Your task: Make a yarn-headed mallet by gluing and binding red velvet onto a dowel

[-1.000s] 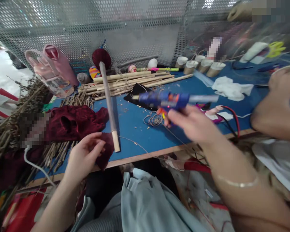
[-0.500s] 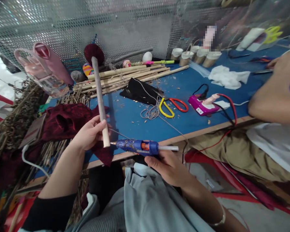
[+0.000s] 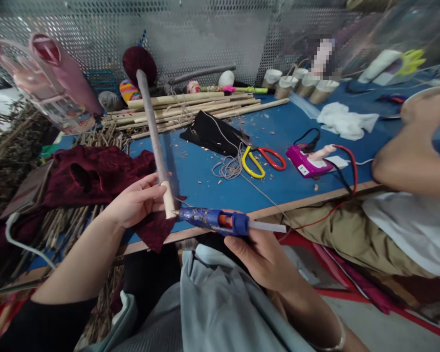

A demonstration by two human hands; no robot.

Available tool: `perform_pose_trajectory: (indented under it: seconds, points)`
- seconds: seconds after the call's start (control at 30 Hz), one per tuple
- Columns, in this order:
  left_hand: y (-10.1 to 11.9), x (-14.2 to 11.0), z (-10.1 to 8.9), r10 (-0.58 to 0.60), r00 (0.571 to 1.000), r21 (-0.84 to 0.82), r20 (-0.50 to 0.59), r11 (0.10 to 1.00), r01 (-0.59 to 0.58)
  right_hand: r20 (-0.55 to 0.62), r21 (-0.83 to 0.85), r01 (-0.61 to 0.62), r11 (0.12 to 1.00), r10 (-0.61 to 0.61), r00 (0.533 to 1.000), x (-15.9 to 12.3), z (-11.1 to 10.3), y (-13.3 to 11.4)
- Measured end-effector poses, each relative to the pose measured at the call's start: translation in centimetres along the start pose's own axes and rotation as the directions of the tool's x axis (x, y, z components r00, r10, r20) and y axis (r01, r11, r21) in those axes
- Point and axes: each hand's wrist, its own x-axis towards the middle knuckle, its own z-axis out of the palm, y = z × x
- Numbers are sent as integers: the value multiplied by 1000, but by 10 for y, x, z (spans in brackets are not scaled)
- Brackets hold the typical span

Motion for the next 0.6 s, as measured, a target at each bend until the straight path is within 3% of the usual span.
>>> perform_pose_trajectory:
  seconds: [0.37, 0.6]
  points:
    - [0, -1, -1, 30, 999, 4, 13, 1000, -30, 5, -111, 47, 993, -47, 999, 4, 4, -8]
    - [0, -2, -1, 52, 998, -4, 17, 999, -52, -11, -73, 25, 997, -26, 1000, 5, 3, -10]
